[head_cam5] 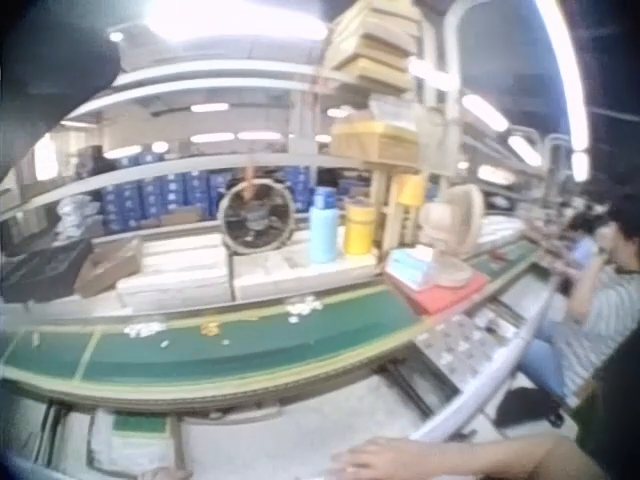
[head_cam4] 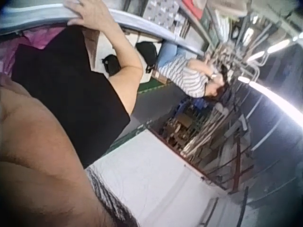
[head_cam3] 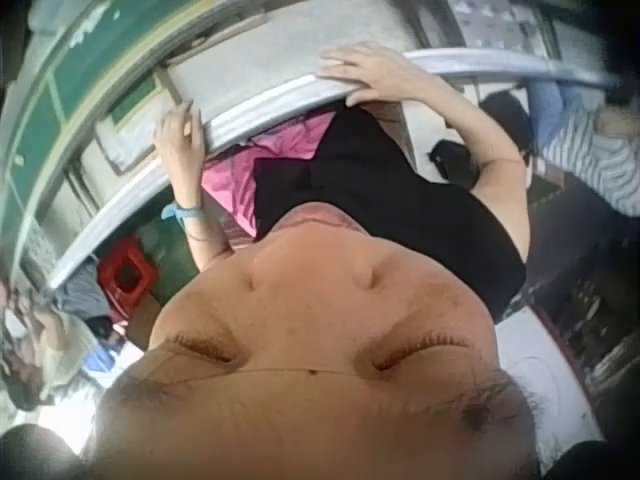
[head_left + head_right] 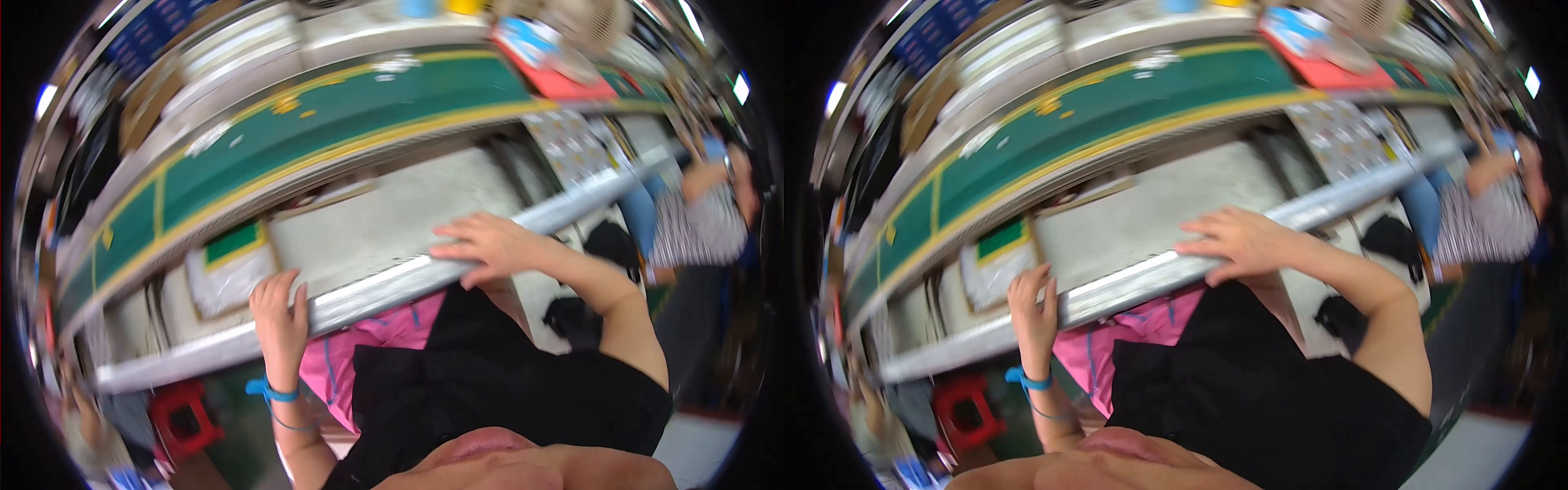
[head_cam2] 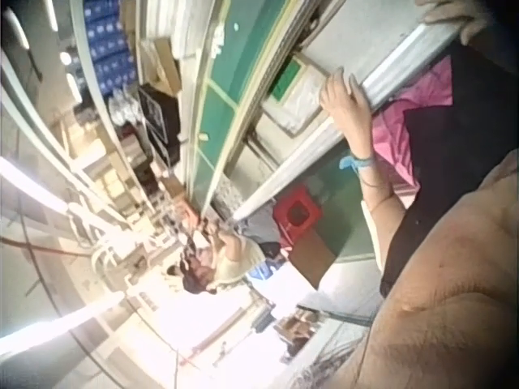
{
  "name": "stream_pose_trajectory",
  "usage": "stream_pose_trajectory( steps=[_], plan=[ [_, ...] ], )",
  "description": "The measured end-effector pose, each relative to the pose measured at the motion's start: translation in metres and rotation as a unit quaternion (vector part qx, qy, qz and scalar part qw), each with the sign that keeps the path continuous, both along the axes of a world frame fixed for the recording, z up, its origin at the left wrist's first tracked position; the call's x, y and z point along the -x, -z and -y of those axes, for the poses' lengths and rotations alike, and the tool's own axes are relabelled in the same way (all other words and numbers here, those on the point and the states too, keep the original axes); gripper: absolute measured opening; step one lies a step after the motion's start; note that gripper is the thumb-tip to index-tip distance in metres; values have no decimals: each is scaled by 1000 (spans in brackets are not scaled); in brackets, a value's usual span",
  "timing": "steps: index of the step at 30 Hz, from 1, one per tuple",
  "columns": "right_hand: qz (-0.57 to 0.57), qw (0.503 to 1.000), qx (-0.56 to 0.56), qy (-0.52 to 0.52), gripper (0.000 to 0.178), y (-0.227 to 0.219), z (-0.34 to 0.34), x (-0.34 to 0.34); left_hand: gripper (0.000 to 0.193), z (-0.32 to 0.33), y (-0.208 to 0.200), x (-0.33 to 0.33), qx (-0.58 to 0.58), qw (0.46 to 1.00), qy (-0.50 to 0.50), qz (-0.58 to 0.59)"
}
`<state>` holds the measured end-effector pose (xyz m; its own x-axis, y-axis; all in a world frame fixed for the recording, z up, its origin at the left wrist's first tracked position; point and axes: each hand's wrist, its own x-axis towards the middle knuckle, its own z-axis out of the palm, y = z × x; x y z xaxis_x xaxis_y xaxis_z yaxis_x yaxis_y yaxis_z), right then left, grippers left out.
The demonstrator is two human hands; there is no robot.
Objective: The person inserts small electronic components into a circuit board by hand.
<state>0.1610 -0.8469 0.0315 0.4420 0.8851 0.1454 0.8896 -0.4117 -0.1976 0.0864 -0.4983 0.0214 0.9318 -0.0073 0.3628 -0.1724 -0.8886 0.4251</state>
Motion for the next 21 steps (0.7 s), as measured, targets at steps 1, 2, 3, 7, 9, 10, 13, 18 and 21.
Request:
stream_pose_trajectory(
  steps=[1,2,3,7,9,10,13,18,21],
  plan=[
    [-50,997,55,-25,63,1,1,1,24,-10,6,-2,-8,999,44,31],
    [-67,995,69,-13,65,-3,-4,2,25,-28,2,1,-28,999,20,41],
    [-75,994,69,-35,67,-4,-17,7,26,-55,-10,28,-70,996,-35,51],
    [-62,994,92,-10,74,0,-18,19,30,-166,5,42,-128,974,-173,71],
    [-59,994,86,-15,75,-5,-17,20,30,-237,18,57,-141,954,-242,105],
    [-53,994,87,-36,75,-7,-18,21,30,-269,20,66,-161,935,-298,102],
    [-57,993,96,-26,74,-6,-18,24,30,-367,29,96,-189,874,-437,100],
    [-70,993,85,-37,72,-6,-20,11,43,-481,36,121,-105,765,-635,3],
    [-90,991,92,-23,72,-6,-17,6,48,-507,35,101,-74,756,-649,-39]
  ],
)
